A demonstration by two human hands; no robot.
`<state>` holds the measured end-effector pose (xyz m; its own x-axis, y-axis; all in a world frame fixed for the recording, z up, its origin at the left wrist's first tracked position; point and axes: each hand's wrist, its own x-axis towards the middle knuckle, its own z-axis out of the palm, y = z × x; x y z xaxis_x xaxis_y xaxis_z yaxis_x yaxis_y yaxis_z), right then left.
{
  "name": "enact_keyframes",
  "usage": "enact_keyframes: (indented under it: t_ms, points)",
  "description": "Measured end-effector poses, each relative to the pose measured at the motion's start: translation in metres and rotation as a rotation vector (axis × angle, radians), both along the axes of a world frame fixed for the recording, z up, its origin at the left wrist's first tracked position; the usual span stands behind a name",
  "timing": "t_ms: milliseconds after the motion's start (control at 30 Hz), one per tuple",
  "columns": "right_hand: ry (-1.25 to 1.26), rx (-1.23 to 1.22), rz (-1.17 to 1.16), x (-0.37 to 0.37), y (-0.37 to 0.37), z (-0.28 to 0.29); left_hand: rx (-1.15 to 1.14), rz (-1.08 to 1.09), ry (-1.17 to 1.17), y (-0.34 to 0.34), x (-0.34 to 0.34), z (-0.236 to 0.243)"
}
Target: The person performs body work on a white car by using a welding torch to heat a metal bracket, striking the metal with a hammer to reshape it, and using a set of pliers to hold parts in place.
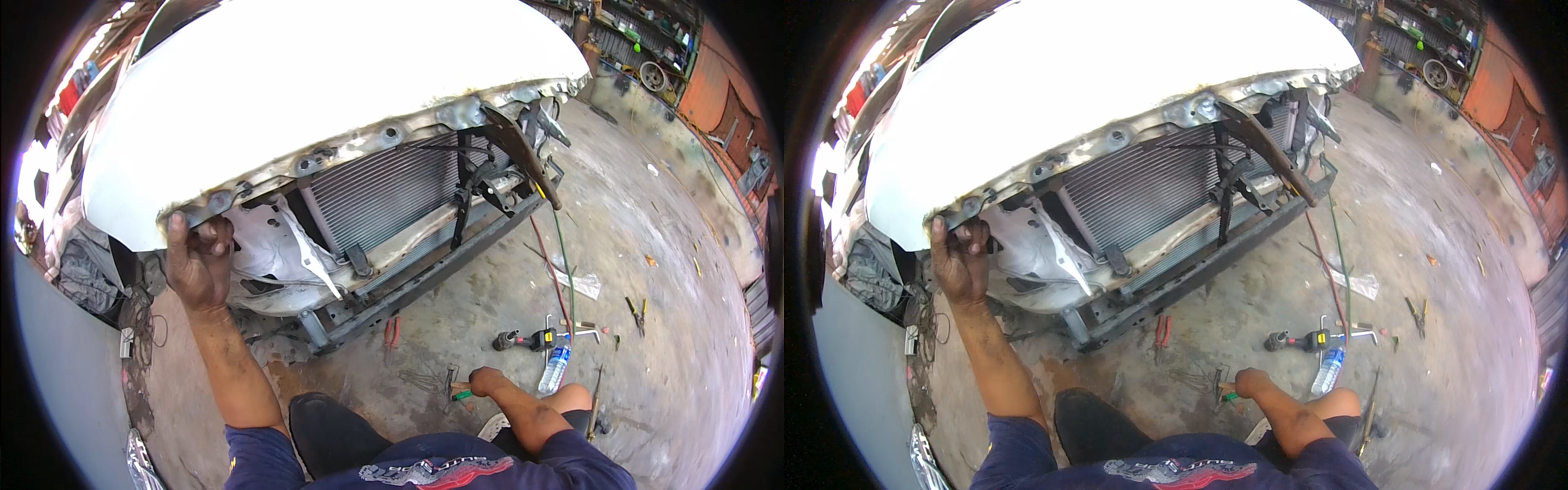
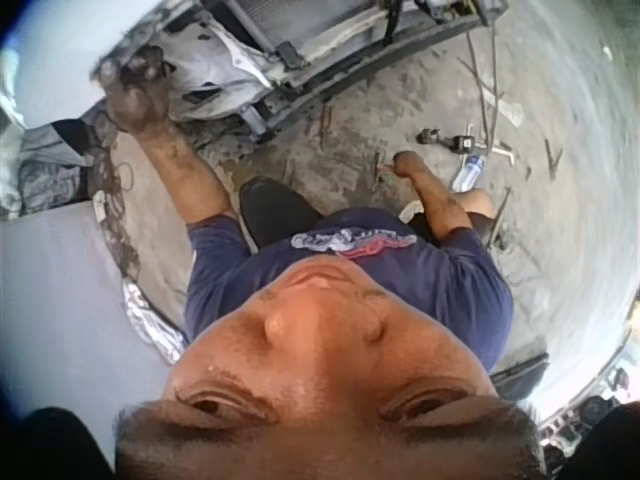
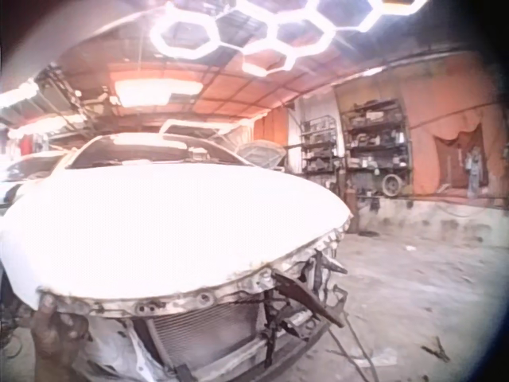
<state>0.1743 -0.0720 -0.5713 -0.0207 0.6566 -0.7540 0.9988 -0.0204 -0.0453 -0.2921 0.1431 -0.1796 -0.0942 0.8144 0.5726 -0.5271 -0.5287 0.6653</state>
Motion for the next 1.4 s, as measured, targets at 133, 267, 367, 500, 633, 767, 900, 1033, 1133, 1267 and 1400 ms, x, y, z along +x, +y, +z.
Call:
enact_keyframes:
  t_ms: [133, 267, 367, 500, 633, 767, 900, 1033, 1133, 1267, 1400]
  points:
    - [0.293, 0.693, -0.467, 0.039, 0.057, 0.076, 0.052, 0.024, 0.013, -0.008, -0.003, 0.003]
    - [0.436, 1.594, -0.56, 0.069, 0.099, 0.295, 0.091, -0.017, 0.018, 0.0, -0.003, -0.002]
    - [0.429, 1.613, -0.359, 0.06, 0.121, 0.37, 0.117, -0.062, 0.011, 0.006, 0.002, -0.004]
    - [0.172, 1.499, -0.343, 0.049, 0.152, 0.378, 0.105, -0.046, 0.02, 0.001, -0.006, -0.005]
    - [0.138, 1.614, -0.298, 0.06, 0.164, 0.37, 0.065, -0.019, 0.002, 0.007, -0.006, -0.007]
    - [0.054, 1.538, -0.329, 0.06, 0.167, 0.37, 0.017, 0.0, -0.007, 0.008, -0.022, -0.013]
    - [0.086, 1.426, -0.398, 0.057, 0.169, 0.383, 0.092, -0.078, 0.034, 0.002, -0.015, -0.005]
    - [0.208, 1.324, -0.484, 0.059, 0.176, 0.389, 0.057, -0.071, 0.022, 0.004, -0.012, -0.005]
    - [0.31, 1.183, -0.479, 0.074, 0.182, 0.396, 0.038, -0.063, -0.006, 0.004, -0.008, -0.003]
    - [0.934, 0.832, -0.445, 0.079, 0.176, 0.384, 0.086, -0.071, 0.071, 0.006, -0.011, -0.004]
    - [0.919, 1.004, -0.611, 0.052, 0.142, 0.366, 0.077, -0.102, 0.062, 0.009, -0.014, -0.008]
